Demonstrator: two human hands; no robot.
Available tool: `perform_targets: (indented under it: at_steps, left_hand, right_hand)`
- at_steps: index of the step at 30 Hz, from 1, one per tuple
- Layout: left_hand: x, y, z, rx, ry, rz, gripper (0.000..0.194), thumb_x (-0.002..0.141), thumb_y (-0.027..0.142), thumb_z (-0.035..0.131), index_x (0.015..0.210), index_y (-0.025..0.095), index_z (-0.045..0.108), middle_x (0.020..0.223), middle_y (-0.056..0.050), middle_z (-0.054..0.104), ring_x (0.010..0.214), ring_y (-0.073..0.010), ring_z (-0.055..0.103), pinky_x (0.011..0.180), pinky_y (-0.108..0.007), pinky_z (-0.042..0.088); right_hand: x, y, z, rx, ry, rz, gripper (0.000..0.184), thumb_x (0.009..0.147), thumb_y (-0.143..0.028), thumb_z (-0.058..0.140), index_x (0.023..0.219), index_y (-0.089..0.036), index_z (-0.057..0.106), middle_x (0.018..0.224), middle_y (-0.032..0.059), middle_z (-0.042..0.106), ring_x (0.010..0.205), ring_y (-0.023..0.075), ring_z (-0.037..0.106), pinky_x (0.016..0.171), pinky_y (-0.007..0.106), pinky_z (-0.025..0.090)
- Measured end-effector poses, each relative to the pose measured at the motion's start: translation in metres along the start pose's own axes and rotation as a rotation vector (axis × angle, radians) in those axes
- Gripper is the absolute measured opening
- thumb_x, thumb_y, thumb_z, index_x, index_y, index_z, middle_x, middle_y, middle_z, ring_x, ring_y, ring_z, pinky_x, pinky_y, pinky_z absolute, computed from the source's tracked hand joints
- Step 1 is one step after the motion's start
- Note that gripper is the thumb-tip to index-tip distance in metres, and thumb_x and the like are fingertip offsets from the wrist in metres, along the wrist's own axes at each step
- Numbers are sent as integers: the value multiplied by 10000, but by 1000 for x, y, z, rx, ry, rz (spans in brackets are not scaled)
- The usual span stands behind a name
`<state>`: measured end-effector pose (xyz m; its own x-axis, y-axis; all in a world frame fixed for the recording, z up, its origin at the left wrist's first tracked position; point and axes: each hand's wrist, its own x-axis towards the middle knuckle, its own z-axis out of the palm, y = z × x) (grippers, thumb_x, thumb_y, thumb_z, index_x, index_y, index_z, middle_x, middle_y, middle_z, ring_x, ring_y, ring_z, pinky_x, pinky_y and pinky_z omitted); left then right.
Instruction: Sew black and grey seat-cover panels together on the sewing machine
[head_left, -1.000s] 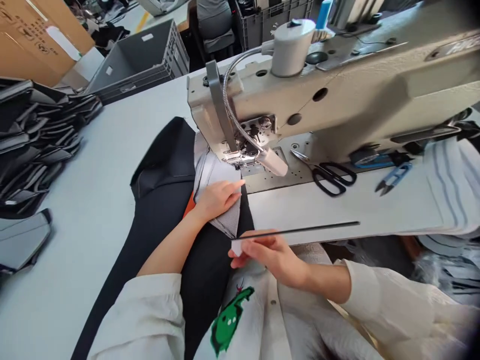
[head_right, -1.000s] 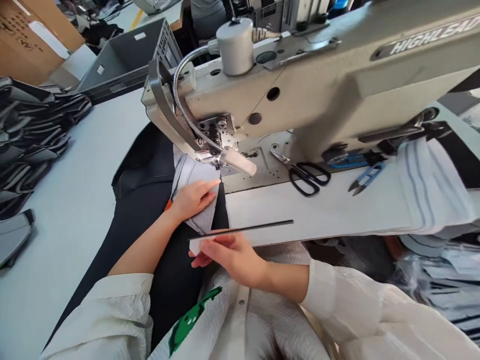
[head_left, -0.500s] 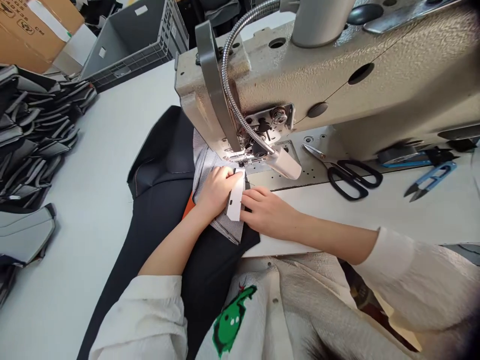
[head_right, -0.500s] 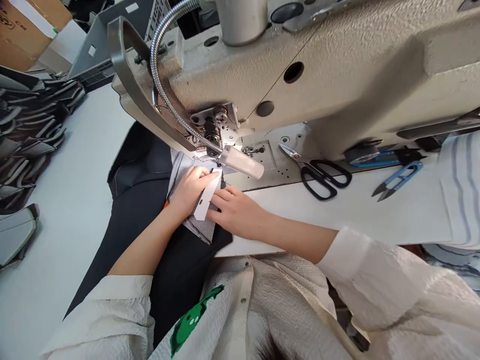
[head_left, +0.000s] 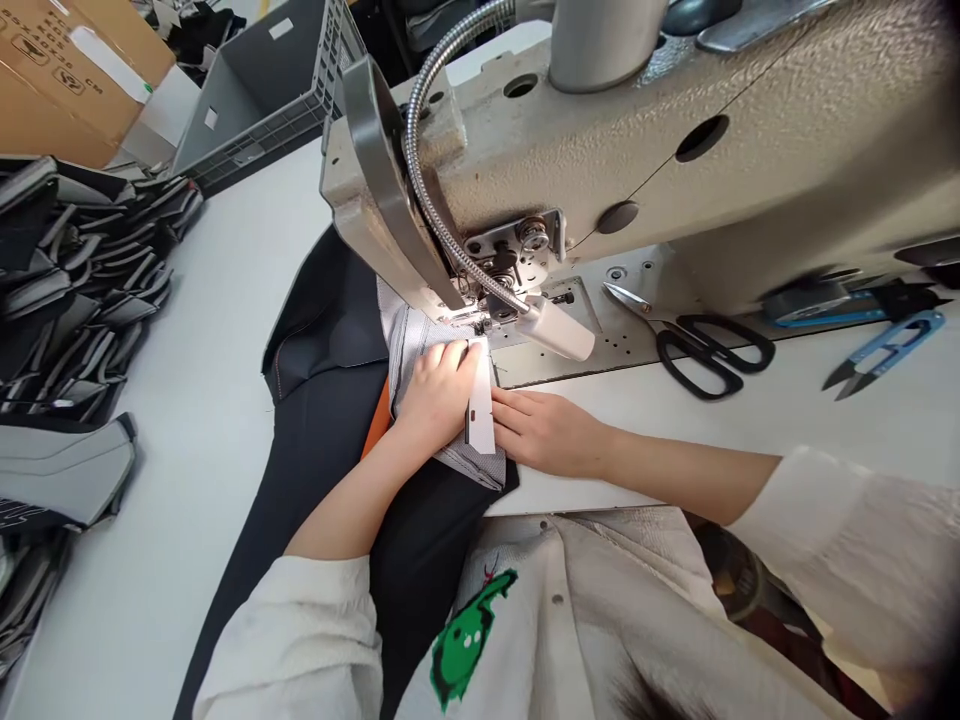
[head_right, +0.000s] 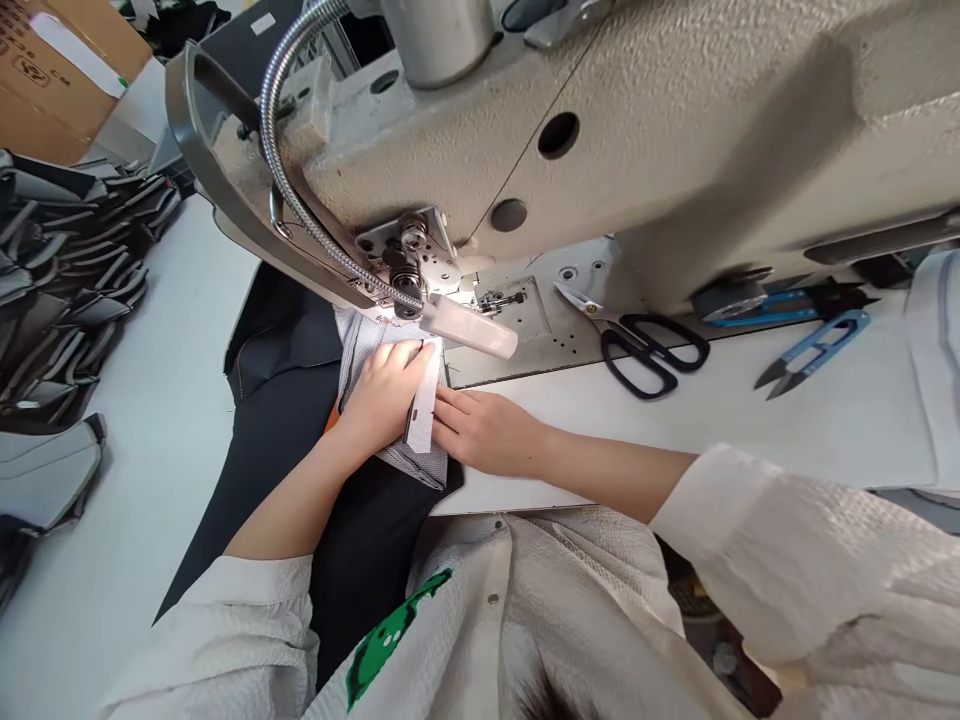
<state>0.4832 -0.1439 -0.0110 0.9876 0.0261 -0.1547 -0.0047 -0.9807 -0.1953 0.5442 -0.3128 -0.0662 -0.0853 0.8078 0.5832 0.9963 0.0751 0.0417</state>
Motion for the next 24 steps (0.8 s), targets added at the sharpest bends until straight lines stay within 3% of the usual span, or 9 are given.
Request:
perform_targets:
  at_steps: [4,7,9,15,17,20,24]
  left_hand:
    - [5,-1,2,12,28,-1,428,939,194,400,1366,167,417,1273,-132,541,1086,-275,503,875,-400,463]
    - [9,-3,4,16,61,5,408,942,232,415,1342,160,448,1285,-143,552,1111,-288,521,887,-411,473]
    - [7,-4,4,8,63,36,429,925,221,443,1342,122,444,1345,-173,518,1183,-304,508,915,-413,477]
    - [-4,-9,3,-1,100,185,474,863,240,523,1302,71,462,1333,-221,528,1214,-306,534,872,-366,519]
    - [0,-12,3,18,144,217,425,864,257,521,1247,70,510,1238,-211,594,1138,-292,587,791,-335,536]
    - [11,-17,5,60,230,272,280,872,249,482,1052,79,613,910,-143,679,891,-250,659,600,-290,504]
    - [27,-27,13,96,410,340,216,860,189,441,761,133,625,666,-76,611,670,-205,619,486,-276,411]
  right_hand:
    - [0,-4,-2,17,-33,21,200,929,-219,477,932,-111,645,1090,148,642,1132,253,538,805,334,456]
    - [0,-4,-4,-12,-86,70,174,911,-174,464,857,-132,624,977,115,657,888,203,569,664,321,370]
    - [0,-4,-5,-53,-110,128,159,884,-122,462,846,-129,616,932,103,659,726,170,517,610,328,295]
    - [1,-1,-6,-53,-143,198,142,847,-133,480,902,-122,611,1102,126,635,665,155,446,592,332,209]
    - [2,1,-4,-43,-146,228,140,842,-125,472,884,-131,605,1030,111,643,643,146,432,583,329,188]
    - [3,3,0,-49,-130,271,178,842,-124,454,915,-132,616,959,94,652,617,145,416,573,331,175]
    - [6,8,8,-81,-89,302,250,836,-148,453,1008,-114,631,1151,105,638,616,144,422,576,333,210]
